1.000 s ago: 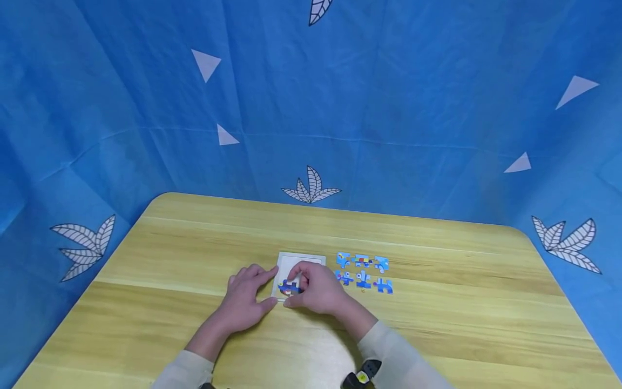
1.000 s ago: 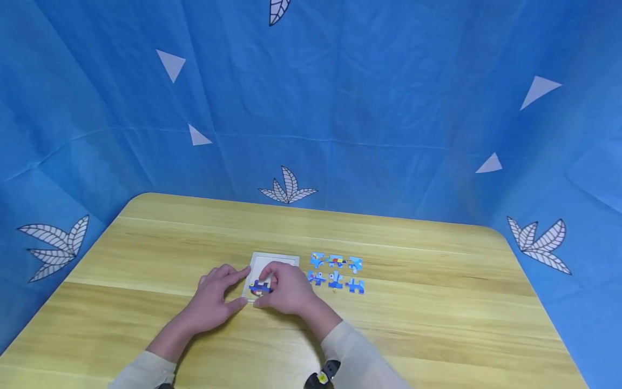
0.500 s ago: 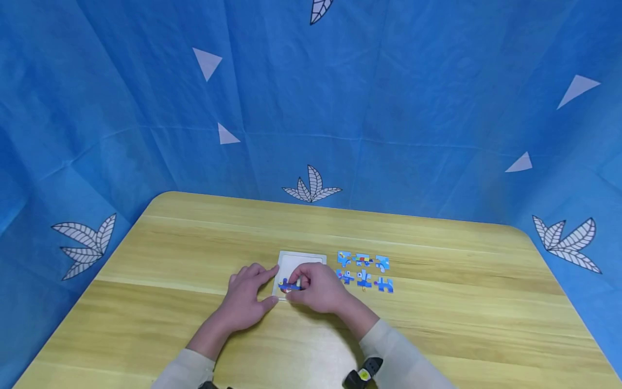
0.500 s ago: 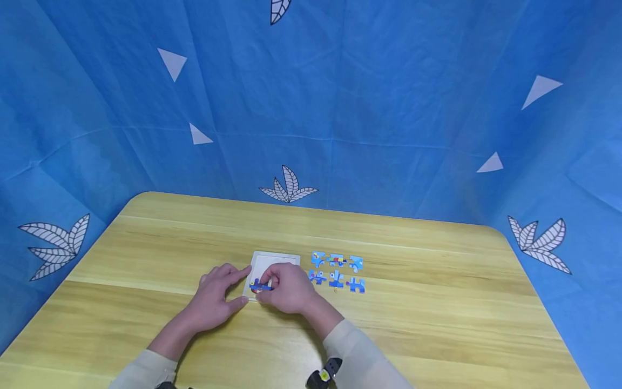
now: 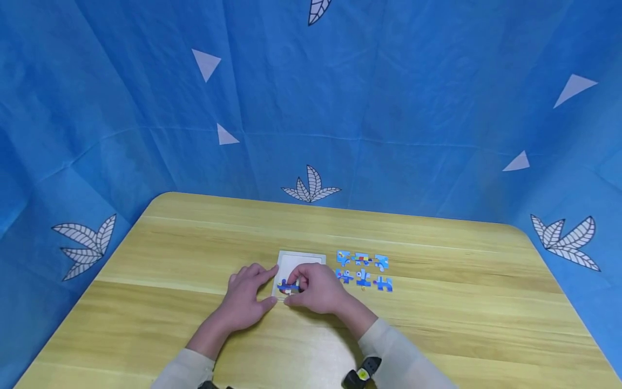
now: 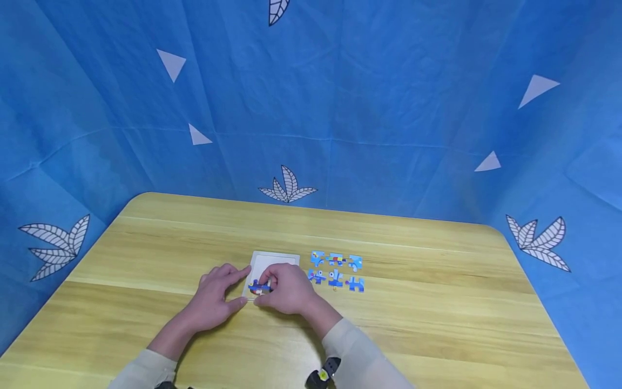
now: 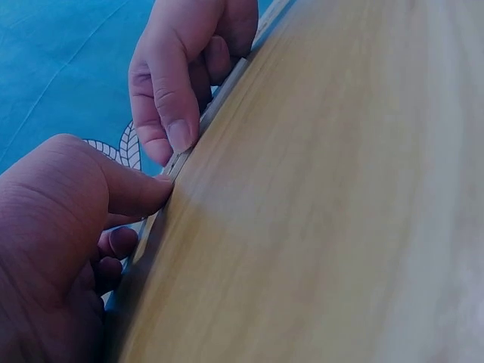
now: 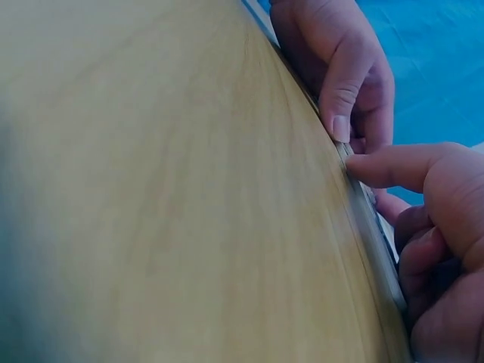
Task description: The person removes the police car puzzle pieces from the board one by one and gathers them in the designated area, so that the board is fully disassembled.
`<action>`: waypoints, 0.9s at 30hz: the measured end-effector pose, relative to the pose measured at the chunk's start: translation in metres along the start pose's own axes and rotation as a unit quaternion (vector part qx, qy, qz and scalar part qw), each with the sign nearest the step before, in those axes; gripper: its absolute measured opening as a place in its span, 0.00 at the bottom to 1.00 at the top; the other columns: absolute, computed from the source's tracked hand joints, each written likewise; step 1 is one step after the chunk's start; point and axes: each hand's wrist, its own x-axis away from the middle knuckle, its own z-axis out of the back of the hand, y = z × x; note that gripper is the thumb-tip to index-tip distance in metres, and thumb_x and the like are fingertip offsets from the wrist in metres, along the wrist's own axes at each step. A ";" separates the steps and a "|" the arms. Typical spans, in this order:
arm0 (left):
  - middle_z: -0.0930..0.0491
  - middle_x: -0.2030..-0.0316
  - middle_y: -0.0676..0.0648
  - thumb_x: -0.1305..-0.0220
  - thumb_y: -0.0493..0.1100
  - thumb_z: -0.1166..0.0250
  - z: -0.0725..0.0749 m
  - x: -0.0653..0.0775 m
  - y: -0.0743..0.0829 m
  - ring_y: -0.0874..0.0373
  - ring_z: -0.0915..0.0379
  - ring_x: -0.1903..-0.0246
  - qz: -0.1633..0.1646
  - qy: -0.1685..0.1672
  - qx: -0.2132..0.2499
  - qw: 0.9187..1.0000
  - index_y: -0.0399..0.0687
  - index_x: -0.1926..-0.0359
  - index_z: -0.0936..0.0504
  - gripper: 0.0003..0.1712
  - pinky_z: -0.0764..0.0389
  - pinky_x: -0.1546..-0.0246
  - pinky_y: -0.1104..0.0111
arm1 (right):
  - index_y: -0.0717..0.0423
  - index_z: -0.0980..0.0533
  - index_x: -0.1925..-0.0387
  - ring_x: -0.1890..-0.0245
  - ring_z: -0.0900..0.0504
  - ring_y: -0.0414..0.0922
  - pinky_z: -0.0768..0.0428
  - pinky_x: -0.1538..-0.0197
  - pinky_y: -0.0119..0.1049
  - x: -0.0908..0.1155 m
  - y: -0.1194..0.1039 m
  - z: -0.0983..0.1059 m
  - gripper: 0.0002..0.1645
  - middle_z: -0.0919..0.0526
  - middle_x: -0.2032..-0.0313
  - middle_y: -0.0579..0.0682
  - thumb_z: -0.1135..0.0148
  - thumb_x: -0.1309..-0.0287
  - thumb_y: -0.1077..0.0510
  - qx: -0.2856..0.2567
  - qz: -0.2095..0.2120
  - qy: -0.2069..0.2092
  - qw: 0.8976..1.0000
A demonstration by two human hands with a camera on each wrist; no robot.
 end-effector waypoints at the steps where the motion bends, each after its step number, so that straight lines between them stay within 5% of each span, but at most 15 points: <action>1: 0.29 0.58 0.55 0.44 0.43 0.27 0.000 0.000 0.000 0.56 0.36 0.57 0.000 0.000 0.000 1.000 0.43 0.33 0.25 0.37 0.42 0.57 0.58 | 0.44 0.19 0.66 0.85 0.35 0.37 0.28 0.69 0.35 0.000 0.000 0.000 0.16 0.33 0.86 0.41 0.20 0.55 0.51 -0.004 0.000 0.000 1.000; 8: 0.28 0.59 0.55 0.46 0.42 0.27 0.000 0.001 0.001 0.57 0.36 0.58 -0.004 0.006 0.008 1.000 0.42 0.34 0.25 0.37 0.41 0.57 0.59 | 0.46 0.19 0.64 0.85 0.37 0.37 0.30 0.71 0.33 0.004 0.003 0.001 0.14 0.36 0.86 0.41 0.21 0.52 0.53 -0.064 0.011 0.007 0.998; 15: 0.28 0.59 0.56 0.46 0.43 0.27 0.000 0.000 0.004 0.57 0.36 0.58 0.002 0.010 0.009 1.000 0.42 0.34 0.24 0.37 0.41 0.57 0.59 | 0.49 0.19 0.61 0.83 0.38 0.37 0.27 0.63 0.36 0.017 0.004 0.009 0.16 0.38 0.84 0.39 0.21 0.51 0.57 -0.116 0.019 0.037 0.992; 19: 0.27 0.58 0.55 0.47 0.42 0.28 0.000 0.000 0.004 0.57 0.34 0.57 0.006 0.011 0.006 1.000 0.43 0.34 0.24 0.37 0.40 0.56 0.58 | 0.50 0.19 0.62 0.82 0.38 0.36 0.25 0.57 0.39 0.031 0.004 0.017 0.17 0.39 0.84 0.39 0.21 0.53 0.59 -0.113 0.021 0.053 0.992; 27: 0.28 0.59 0.54 0.47 0.44 0.27 0.000 0.002 0.003 0.57 0.35 0.57 0.011 0.011 0.004 1.000 0.43 0.33 0.25 0.38 0.40 0.56 0.58 | 0.46 0.19 0.63 0.82 0.40 0.35 0.28 0.62 0.40 0.059 0.017 0.035 0.18 0.40 0.84 0.38 0.19 0.55 0.55 -0.064 -0.016 0.067 0.996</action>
